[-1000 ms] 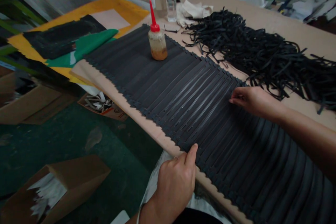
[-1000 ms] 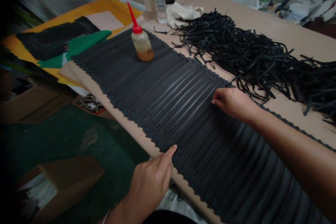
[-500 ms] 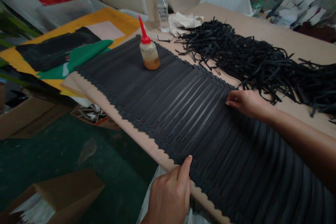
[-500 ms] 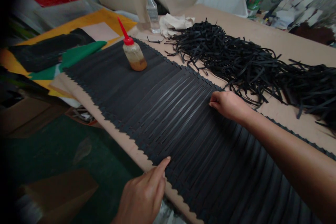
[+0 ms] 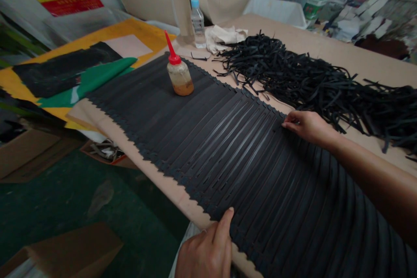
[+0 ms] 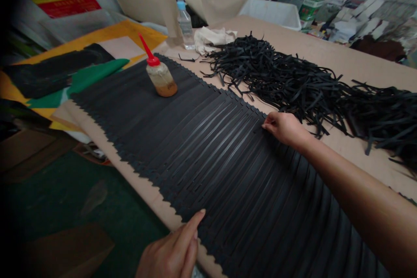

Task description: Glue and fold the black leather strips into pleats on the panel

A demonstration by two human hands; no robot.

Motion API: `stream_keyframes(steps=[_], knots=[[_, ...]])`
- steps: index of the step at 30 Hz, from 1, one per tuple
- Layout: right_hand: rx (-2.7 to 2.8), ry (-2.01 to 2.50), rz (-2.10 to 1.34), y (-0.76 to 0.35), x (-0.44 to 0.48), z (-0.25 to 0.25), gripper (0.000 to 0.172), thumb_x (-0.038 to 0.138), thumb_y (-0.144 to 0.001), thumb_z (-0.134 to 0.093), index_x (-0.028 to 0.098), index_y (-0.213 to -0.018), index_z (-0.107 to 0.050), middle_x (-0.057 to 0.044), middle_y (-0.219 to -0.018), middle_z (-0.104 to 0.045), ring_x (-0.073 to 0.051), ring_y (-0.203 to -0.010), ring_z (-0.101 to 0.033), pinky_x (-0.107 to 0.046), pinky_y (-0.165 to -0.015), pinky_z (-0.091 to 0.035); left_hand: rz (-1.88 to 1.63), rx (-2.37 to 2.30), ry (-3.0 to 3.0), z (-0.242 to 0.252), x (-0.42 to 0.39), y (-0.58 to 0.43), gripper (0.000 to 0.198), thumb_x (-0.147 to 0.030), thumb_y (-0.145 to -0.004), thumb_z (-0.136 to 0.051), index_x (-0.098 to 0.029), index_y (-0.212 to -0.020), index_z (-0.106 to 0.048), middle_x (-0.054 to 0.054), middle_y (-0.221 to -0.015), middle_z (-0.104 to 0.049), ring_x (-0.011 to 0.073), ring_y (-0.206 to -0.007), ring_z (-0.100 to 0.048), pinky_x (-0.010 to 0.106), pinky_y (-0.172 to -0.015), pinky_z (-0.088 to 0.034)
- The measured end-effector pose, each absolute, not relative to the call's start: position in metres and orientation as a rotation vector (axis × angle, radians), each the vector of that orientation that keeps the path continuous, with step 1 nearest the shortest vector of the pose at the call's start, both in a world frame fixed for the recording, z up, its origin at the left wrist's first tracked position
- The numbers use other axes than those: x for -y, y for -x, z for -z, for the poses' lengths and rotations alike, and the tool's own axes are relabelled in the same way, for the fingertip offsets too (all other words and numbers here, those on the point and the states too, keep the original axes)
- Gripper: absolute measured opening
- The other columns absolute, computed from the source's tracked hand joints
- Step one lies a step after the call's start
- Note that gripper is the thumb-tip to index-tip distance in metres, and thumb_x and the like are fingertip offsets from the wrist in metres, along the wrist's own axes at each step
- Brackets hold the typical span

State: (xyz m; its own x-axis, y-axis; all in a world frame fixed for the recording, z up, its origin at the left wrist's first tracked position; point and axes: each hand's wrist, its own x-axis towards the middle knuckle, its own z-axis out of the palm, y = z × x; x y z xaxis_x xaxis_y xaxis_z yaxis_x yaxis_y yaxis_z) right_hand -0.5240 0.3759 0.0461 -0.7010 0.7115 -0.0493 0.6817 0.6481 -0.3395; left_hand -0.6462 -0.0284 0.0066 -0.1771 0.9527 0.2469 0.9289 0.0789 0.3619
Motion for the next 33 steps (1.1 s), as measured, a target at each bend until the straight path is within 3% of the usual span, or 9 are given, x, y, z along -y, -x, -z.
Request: stream_keyframes(steps=[9,14,17,22,28,33], knots=[[2.723,0.969,-0.439,0.521,-0.369,-0.045,0.014,0.034,-0.083,-0.065,0.022,-0.078,-0.068,-0.005,-0.088,-0.067,-0.019,-0.077,-0.064,-0.032,-0.069,-0.047,-0.720,-2.273,-2.013,-0.008,0.026,0.646,0.044,-0.009,-0.093,-0.036,-0.007,-0.132,-0.054,0.005,-0.078,-0.073,0.0164,-0.054,-0.068,0.025,-0.055,-0.059],[2.719,0.913,-0.375,0.521,-0.369,-0.040,0.016,0.035,-0.085,-0.065,0.021,-0.077,-0.066,-0.004,-0.089,-0.062,-0.018,-0.073,-0.061,-0.032,-0.067,-0.046,-0.648,-2.241,-1.995,-0.003,0.032,0.647,0.048,-0.009,-0.093,-0.039,-0.009,-0.139,-0.049,0.007,-0.089,-0.075,0.0156,-0.061,-0.070,0.024,-0.058,-0.060],[2.711,0.864,-0.308,0.518,-0.380,-0.040,0.012,0.032,-0.086,-0.062,0.021,-0.085,-0.066,-0.005,-0.093,-0.060,-0.018,-0.073,-0.061,-0.033,-0.069,-0.048,-0.630,-2.239,-2.004,0.001,0.035,0.647,0.049,-0.009,-0.093,-0.040,-0.010,-0.142,-0.047,0.006,-0.091,-0.075,0.0150,-0.060,-0.070,0.024,-0.059,-0.060],[2.742,0.783,-0.274,0.508,-0.401,-0.041,0.024,0.023,-0.087,-0.054,0.024,-0.104,-0.072,-0.008,-0.107,-0.060,-0.022,-0.091,-0.063,-0.036,-0.083,-0.051,-0.637,-2.266,-2.003,0.003,0.033,0.648,0.048,-0.009,-0.093,-0.039,-0.010,-0.140,-0.049,0.005,-0.086,-0.075,0.0142,-0.057,-0.069,0.022,-0.055,-0.057],[2.809,0.754,-0.287,0.511,-0.404,-0.031,0.026,0.021,-0.085,-0.056,0.023,-0.104,-0.073,-0.010,-0.113,-0.060,-0.026,-0.103,-0.060,-0.041,-0.094,-0.049,-0.639,-2.261,-2.046,0.006,0.033,0.650,0.046,-0.009,-0.093,-0.040,-0.008,-0.138,-0.051,0.006,-0.091,-0.076,0.0133,-0.058,-0.070,0.021,-0.058,-0.058],[2.900,0.754,-0.135,0.518,-0.411,-0.032,0.018,0.021,-0.084,-0.056,0.019,-0.094,-0.071,-0.013,-0.108,-0.062,-0.028,-0.102,-0.059,-0.041,-0.091,-0.048,-0.638,-2.261,-2.050,0.008,0.033,0.651,0.047,-0.008,-0.093,-0.041,-0.010,-0.139,-0.050,0.002,-0.091,-0.076,0.0117,-0.058,-0.070,0.021,-0.053,-0.055]])
